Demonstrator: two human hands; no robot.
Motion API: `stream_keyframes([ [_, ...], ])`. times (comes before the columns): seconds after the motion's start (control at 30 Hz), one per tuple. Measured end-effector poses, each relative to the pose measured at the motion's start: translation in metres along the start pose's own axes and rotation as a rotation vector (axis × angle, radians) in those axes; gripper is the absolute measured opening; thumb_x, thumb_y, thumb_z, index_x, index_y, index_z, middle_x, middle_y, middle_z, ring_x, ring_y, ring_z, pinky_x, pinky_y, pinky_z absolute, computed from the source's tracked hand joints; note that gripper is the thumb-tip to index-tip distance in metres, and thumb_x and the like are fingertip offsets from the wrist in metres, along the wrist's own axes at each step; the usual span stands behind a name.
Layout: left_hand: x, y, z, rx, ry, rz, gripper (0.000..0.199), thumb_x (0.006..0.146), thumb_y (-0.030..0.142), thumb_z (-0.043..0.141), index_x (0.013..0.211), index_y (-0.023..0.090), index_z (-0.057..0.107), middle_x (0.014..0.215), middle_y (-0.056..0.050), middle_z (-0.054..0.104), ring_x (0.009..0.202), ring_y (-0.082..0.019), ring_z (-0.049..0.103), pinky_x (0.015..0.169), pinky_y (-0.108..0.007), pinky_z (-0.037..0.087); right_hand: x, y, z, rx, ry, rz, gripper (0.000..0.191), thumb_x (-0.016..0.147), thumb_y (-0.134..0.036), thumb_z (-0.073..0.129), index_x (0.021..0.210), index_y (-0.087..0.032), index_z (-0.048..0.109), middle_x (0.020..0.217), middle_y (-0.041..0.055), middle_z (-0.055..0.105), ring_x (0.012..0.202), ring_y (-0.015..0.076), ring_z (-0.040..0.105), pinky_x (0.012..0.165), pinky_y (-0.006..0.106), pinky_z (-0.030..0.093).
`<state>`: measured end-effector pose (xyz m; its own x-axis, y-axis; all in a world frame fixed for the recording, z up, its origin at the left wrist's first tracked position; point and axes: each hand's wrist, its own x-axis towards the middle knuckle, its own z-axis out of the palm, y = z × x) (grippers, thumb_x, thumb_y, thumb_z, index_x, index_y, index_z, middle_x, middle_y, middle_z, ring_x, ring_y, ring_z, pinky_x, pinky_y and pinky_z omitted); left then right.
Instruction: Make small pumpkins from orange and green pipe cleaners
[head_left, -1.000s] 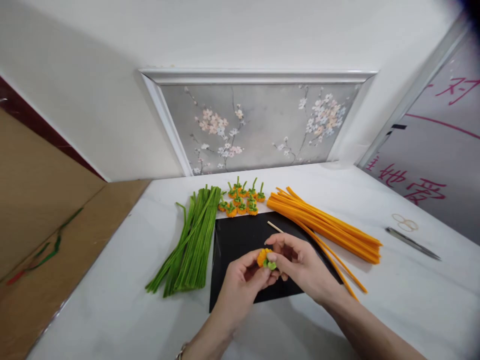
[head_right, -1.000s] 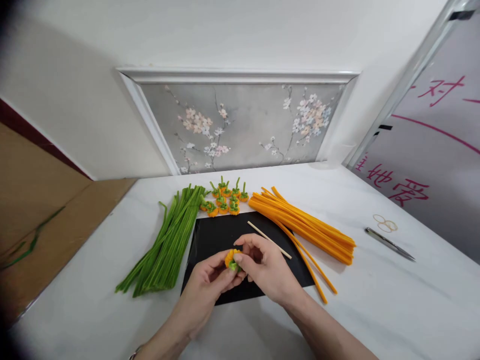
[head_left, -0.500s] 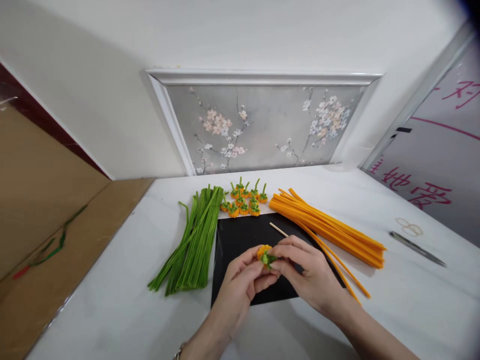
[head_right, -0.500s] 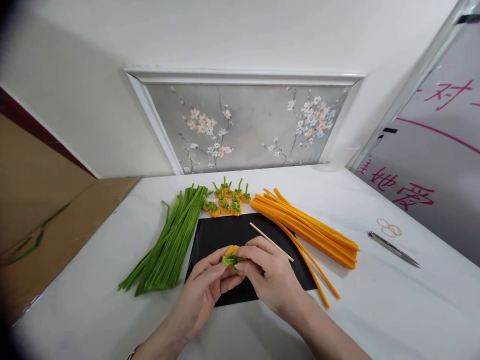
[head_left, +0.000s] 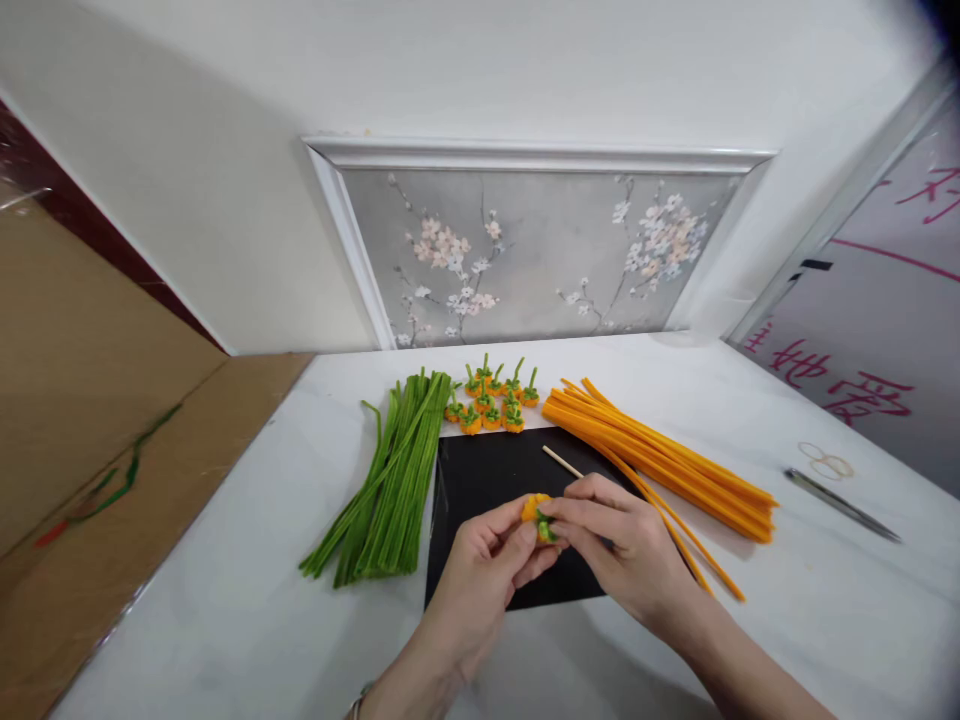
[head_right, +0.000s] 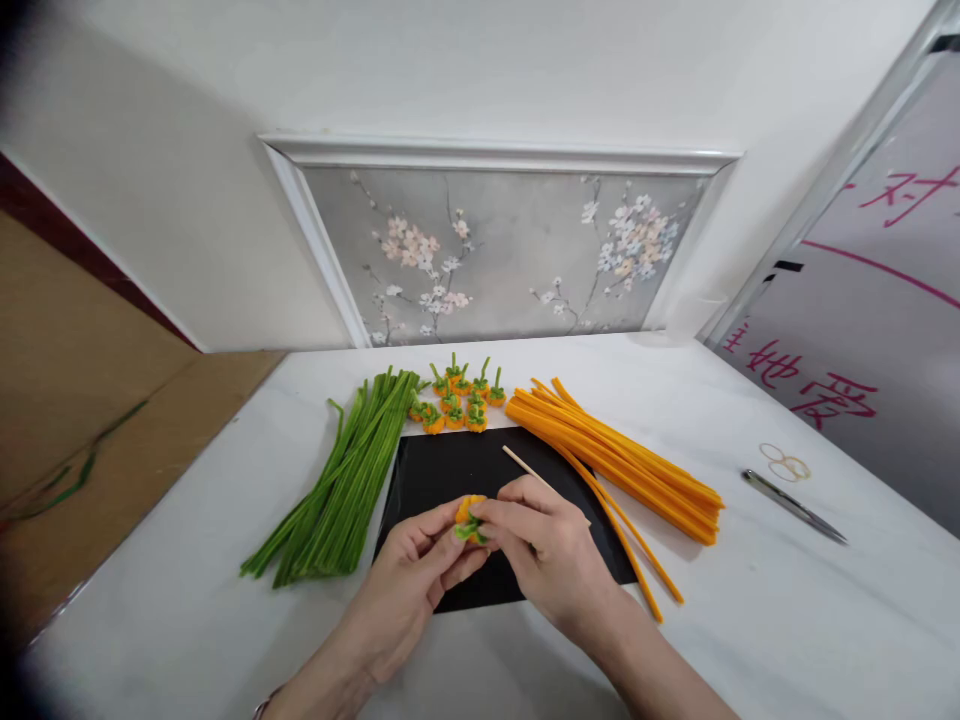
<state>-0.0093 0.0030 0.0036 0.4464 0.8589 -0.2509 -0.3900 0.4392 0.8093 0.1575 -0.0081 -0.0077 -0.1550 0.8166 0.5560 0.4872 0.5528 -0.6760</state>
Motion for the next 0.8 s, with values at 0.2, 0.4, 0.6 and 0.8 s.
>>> stream_keyframes([
  [0.2, 0.001, 0.001, 0.000, -0.013, 0.036, -0.017, 0.036, 0.074, 0.032, 0.080, 0.107, 0.020, 0.074, 0.102, -0.006, 0.074, 0.090, -0.013, 0.069, 0.083, -0.021, 0.054, 0.002, 0.000, -0.006, 0.027, -0.011, 0.003, 0.024, 0.089, -0.012, 0.057, 0.105, -0.022, 0.072, 0.090, 0.0058, 0.062, 0.079, 0.0150, 0.064, 0.068, 0.023, 0.055],
  [0.4, 0.003, -0.002, -0.003, 0.109, 0.109, 0.042, 0.048, 0.071, 0.041, 0.080, 0.115, 0.023, 0.070, 0.092, -0.004, 0.074, 0.084, -0.015, 0.069, 0.081, -0.027, 0.057, 0.003, -0.011, -0.011, 0.000, -0.061, -0.003, 0.028, 0.087, -0.015, 0.062, 0.114, -0.022, 0.066, 0.091, 0.0054, 0.062, 0.068, 0.0130, 0.061, 0.058, 0.022, 0.053],
  [0.6, 0.002, -0.002, -0.002, 0.214, 0.080, 0.028, 0.046, 0.068, 0.050, 0.079, 0.103, 0.020, 0.075, 0.096, -0.006, 0.073, 0.084, -0.017, 0.069, 0.079, -0.027, 0.058, 0.003, -0.010, -0.003, -0.053, -0.048, -0.134, 0.020, 0.091, -0.009, 0.052, 0.089, -0.021, 0.069, 0.091, 0.0071, 0.064, 0.081, 0.0158, 0.064, 0.068, 0.025, 0.054],
  [0.8, 0.000, 0.001, 0.001, 0.248, 0.079, -0.001, 0.042, 0.073, 0.050, 0.075, 0.101, 0.018, 0.075, 0.088, -0.005, 0.073, 0.077, -0.016, 0.071, 0.075, -0.024, 0.057, 0.003, -0.007, -0.004, -0.013, -0.021, -0.110, 0.021, 0.092, -0.008, 0.048, 0.091, -0.020, 0.065, 0.086, 0.0054, 0.066, 0.076, 0.0146, 0.063, 0.069, 0.025, 0.053],
])
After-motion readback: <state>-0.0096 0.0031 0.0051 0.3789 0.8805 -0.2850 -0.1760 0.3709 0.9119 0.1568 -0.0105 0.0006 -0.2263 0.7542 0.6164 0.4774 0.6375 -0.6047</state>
